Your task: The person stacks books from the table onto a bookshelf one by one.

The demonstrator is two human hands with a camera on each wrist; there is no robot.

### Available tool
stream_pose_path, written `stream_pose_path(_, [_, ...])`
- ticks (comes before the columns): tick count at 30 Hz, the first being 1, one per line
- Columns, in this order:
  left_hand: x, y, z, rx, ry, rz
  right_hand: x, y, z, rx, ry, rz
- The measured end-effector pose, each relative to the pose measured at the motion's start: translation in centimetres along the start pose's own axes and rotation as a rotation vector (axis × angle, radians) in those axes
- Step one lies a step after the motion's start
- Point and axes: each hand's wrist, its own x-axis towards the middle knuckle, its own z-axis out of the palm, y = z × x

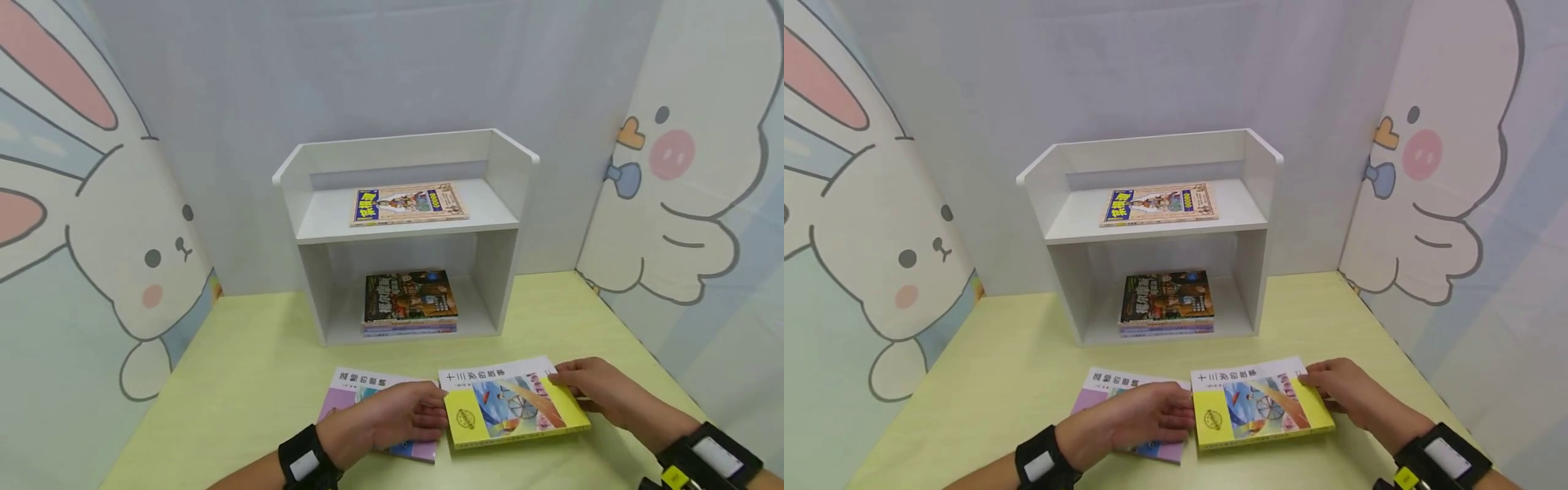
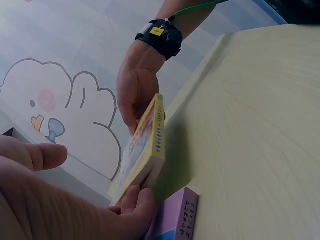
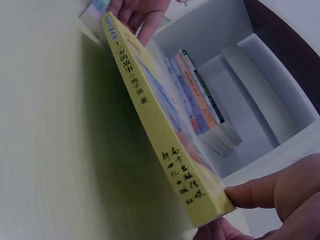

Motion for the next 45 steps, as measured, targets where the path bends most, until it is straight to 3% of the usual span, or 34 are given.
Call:
stream_pose_path(4, [-0.1,-0.3,-0.2,-0.012,0.003,0.036,-0.3,-0.7,-1.2,0.124,-0.079,-0.07])
stream_pose_path(7, [-0.5,-0.1,-0.4,-0.024,0.002,0.106,-0.9,-1.9,-1.6,0.169,-0.099,-0.116])
stream_pose_path(12, [-2.4,1.8,-1.0,-0.032,-0.017,0.236,-2.2,-4.8,-1.4,0.203,-0.115,-0.183])
stream_pose_path(18, [-5.3,5.9,-1.4,-0.017,0.046,0.388,-3.6,-9.5,-0.5,0.235,-0.117,-0.25])
stream_pose_path(21, [-6.4,8.4,-2.3,-0.021,0.066,0.464,-4.0,-12.5,0.1,0.214,-0.084,-0.298])
stream_pose_path(26, [-8.3,13.5,-4.2,0.005,0.099,0.536,-3.2,-18.0,0.7,0.143,-0.01,-0.382])
stream_pose_path(29, [-8.9,17.0,-5.1,0.053,0.157,0.558,-2.1,-21.4,0.9,0.099,0.046,-0.416])
stream_pose_path(33, [-8.4,21.7,-6.1,0.119,0.261,0.579,-0.2,-25.4,0.9,0.051,0.137,-0.445])
stream_pose_path(37, [-6.6,25.3,-7.4,0.238,0.355,0.591,1.9,-28.7,0.8,-0.01,0.238,-0.455])
stream_pose_path(41, [-4.9,27.8,-8.4,0.341,0.46,0.577,4.0,-31.4,0.6,-0.024,0.291,-0.423])
stream_pose_path(45, [-3.5,29.3,-9.0,0.4,0.545,0.547,5.6,-33.1,0.5,-0.025,0.3,-0.386])
